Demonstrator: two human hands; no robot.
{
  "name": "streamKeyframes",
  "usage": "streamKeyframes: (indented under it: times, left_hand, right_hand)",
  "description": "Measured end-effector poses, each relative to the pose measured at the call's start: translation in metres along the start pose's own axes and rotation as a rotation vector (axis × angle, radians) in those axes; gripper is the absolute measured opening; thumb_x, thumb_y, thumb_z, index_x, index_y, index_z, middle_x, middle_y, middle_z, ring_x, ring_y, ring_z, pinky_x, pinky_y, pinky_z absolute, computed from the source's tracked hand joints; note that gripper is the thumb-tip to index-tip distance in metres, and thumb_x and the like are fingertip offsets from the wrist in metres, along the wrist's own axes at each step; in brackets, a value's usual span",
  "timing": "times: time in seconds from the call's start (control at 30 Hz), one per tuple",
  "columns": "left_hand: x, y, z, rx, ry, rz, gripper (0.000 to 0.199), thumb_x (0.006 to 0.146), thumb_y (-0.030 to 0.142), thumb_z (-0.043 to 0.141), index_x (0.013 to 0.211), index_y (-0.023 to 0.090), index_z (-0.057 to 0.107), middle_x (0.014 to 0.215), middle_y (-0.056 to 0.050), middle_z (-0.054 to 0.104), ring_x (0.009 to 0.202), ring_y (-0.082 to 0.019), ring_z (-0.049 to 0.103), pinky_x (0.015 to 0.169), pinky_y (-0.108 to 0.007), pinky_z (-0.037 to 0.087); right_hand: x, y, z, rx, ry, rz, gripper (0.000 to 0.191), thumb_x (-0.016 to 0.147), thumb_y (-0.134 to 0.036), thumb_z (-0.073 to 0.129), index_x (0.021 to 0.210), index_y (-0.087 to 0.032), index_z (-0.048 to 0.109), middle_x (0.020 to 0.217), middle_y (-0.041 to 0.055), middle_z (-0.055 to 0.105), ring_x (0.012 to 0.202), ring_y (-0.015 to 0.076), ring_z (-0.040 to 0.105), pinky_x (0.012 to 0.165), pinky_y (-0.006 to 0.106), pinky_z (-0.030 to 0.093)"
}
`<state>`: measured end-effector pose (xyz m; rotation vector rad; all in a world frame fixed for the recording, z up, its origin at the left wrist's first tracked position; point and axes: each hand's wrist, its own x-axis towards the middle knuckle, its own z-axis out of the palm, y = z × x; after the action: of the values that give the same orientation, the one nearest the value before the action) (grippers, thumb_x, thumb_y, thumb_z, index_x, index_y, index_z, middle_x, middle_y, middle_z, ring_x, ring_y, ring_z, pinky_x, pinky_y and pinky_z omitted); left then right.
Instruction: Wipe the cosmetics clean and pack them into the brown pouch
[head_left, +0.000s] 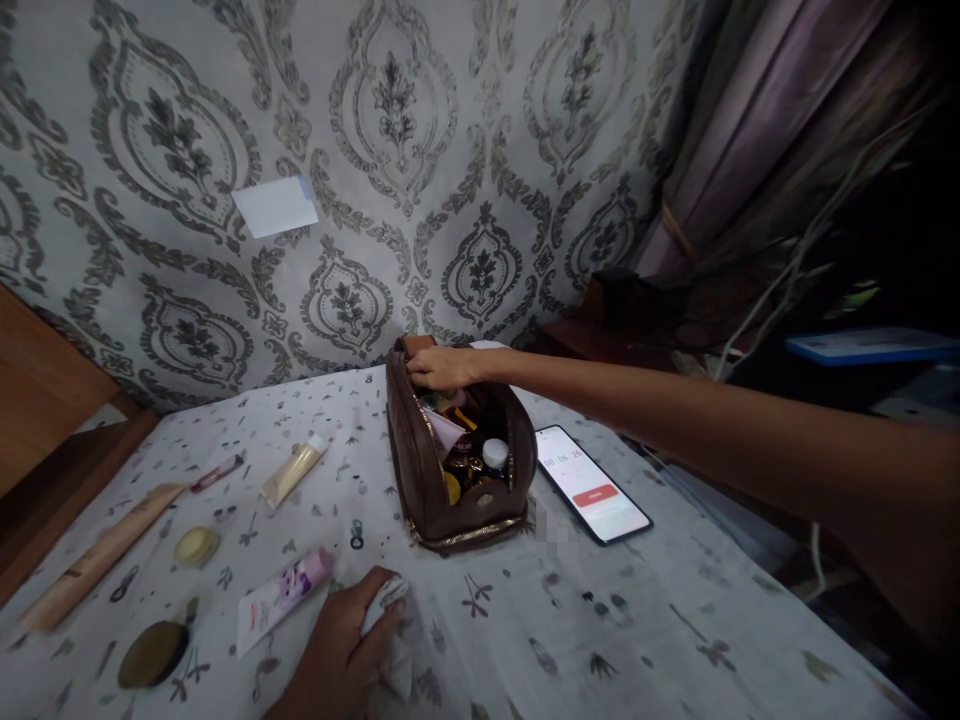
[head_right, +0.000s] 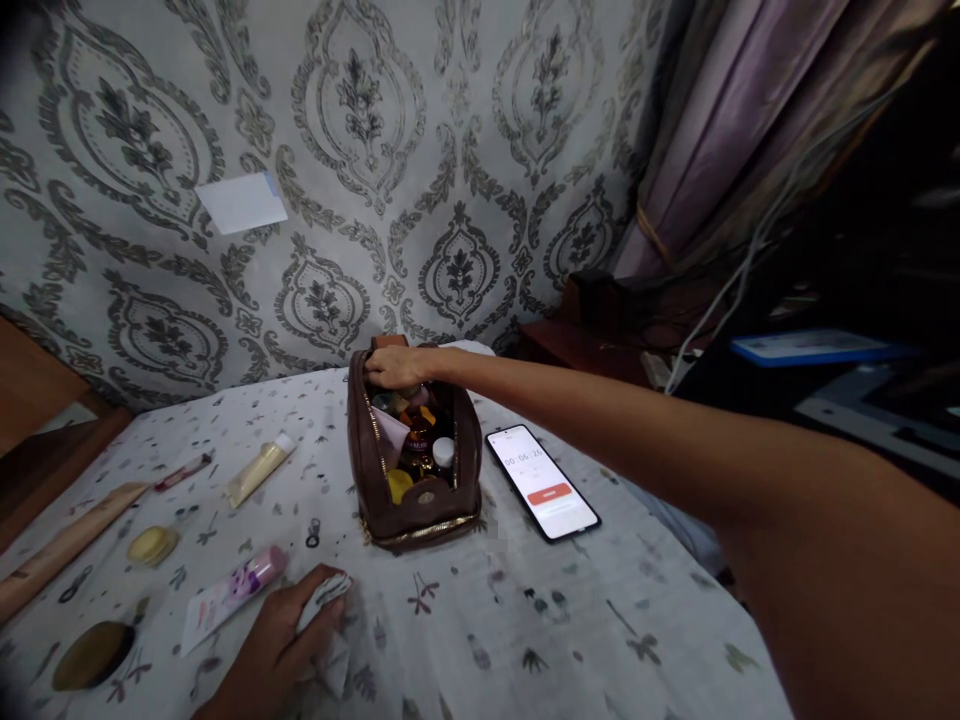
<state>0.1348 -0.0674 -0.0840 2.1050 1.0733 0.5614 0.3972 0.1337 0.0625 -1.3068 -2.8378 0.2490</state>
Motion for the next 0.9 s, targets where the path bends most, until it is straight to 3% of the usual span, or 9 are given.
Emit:
streamKeyframes:
  times: [0.1, 0.23, 0.57, 0.7, 0.9]
  left_hand:
    - [0.000, 0.003, 0.000, 0.008, 0.042, -0.013, 0.036, 0.099, 0.048, 0.044, 0.094, 0.021, 0.066, 0.077, -0.002, 0.069, 0.072, -0.017, 0.065, 0.071, -0.022, 0.051]
    - [-0.001, 0.003, 0.001, 0.012, 0.045, -0.024, 0.037, 0.099, 0.049, 0.043, 0.097, 0.022, 0.068, 0.082, -0.003, 0.072, 0.075, -0.019, 0.067, 0.073, -0.023, 0.053]
    - [-0.009, -0.024, 0.006, 0.034, 0.143, -0.037, 0.041, 0.091, 0.057, 0.056, 0.106, 0.023, 0.072, 0.090, -0.007, 0.076, 0.082, -0.022, 0.070, 0.079, -0.028, 0.058]
    - [-0.009, -0.023, 0.005, 0.040, 0.160, -0.055, 0.043, 0.090, 0.058, 0.057, 0.110, 0.023, 0.073, 0.099, -0.008, 0.077, 0.089, -0.023, 0.070, 0.082, -0.028, 0.058]
    - [-0.007, -0.020, 0.004, 0.034, 0.129, -0.058, 0.043, 0.091, 0.058, 0.055, 0.106, 0.023, 0.074, 0.094, -0.007, 0.077, 0.085, -0.022, 0.070, 0.081, -0.027, 0.059]
  right_hand:
    - [-0.003, -0.004, -0.004, -0.003, 0.031, 0.038, 0.029, 0.098, -0.013, 0.041, 0.101, -0.008, 0.070, 0.106, 0.0126, 0.074, 0.087, 0.0163, 0.064, 0.077, 0.022, 0.044]
    - [-0.005, -0.007, -0.007, 0.000, 0.014, 0.068, 0.026, 0.094, -0.012, 0.047, 0.087, -0.009, 0.071, 0.090, 0.0090, 0.074, 0.072, 0.0144, 0.059, 0.068, 0.023, 0.041]
    - [-0.007, -0.005, -0.006, 0.062, 0.041, 0.083, 0.025, 0.091, -0.011, 0.048, 0.078, -0.010, 0.069, 0.080, 0.0052, 0.070, 0.065, 0.0111, 0.051, 0.064, 0.021, 0.038]
    - [-0.008, -0.003, -0.003, 0.100, 0.066, 0.073, 0.027, 0.092, -0.012, 0.045, 0.075, -0.010, 0.067, 0.069, 0.0013, 0.064, 0.060, 0.0100, 0.048, 0.061, 0.021, 0.037]
    - [-0.009, 0.003, 0.000, 0.139, 0.088, 0.025, 0.023, 0.089, -0.012, 0.049, 0.077, -0.009, 0.069, 0.068, 0.0010, 0.063, 0.060, 0.0099, 0.048, 0.060, 0.021, 0.035]
